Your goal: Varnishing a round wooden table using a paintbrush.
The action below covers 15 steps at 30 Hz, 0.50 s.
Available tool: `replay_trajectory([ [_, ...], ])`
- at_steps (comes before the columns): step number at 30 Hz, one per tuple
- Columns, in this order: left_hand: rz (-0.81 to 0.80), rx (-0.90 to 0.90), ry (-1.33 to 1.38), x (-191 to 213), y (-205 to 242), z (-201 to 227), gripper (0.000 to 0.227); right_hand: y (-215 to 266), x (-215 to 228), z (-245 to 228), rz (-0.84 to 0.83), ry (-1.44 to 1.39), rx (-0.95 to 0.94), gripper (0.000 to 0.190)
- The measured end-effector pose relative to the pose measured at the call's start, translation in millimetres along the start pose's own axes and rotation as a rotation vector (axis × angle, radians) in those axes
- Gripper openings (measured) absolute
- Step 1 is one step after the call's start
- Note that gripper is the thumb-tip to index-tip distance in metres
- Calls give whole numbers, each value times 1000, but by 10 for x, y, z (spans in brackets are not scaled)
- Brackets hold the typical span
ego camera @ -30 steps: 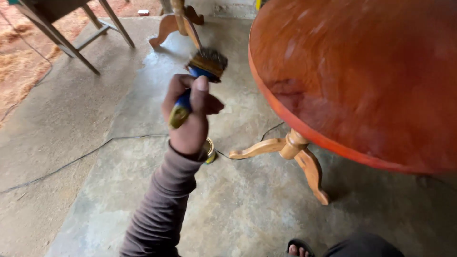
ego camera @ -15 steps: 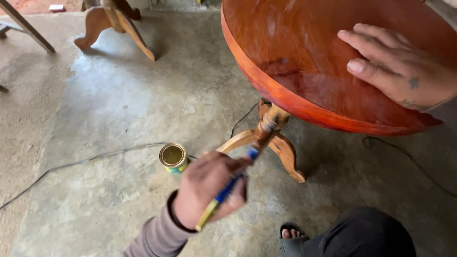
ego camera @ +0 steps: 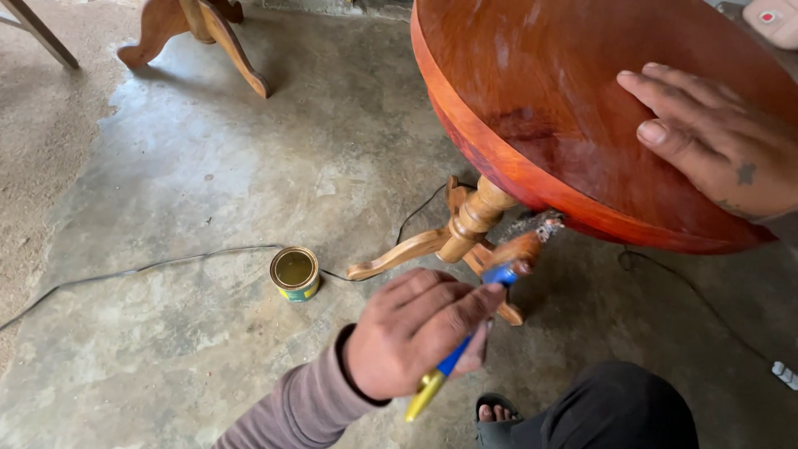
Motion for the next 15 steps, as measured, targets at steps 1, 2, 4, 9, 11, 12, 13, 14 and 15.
replay_trajectory([
  [1,9,-7,-38,22,4,-41,32,7,-17,27,25,11,49,66],
  [2,17,-13,-76,39,7,-82,31,13,-34,59,50,21,98,66],
  [4,19,0,-72,57,68,-222,31,-7,-31,28,56,4,87,66],
  [9,76,87,-127,170,176,-525,27,29,5,-39,68,-42,104,66],
  [11,164,245,-285,234,216,-643,23,32,13,-75,76,-28,92,66],
  [12,162,251,-289,252,228,-615,23,28,-3,-85,71,-33,96,66],
  [13,181,284,-295,274,221,-604,25,26,0,-93,75,-30,81,65],
  [14,200,316,-301,298,213,-592,28,24,7,-102,79,-27,67,65],
  [15,200,315,-300,212,247,-552,28,27,26,-115,79,-27,66,65],
])
Point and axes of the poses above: each hand's wrist, its own y-axis away from the middle knuckle, its own x-axis out of the back of the hand, z = x × y, the point moved 1 cm from there along -y, towards the middle knuckle, and after that the axes turned 4 degrees about z, right-handed, at the moved point
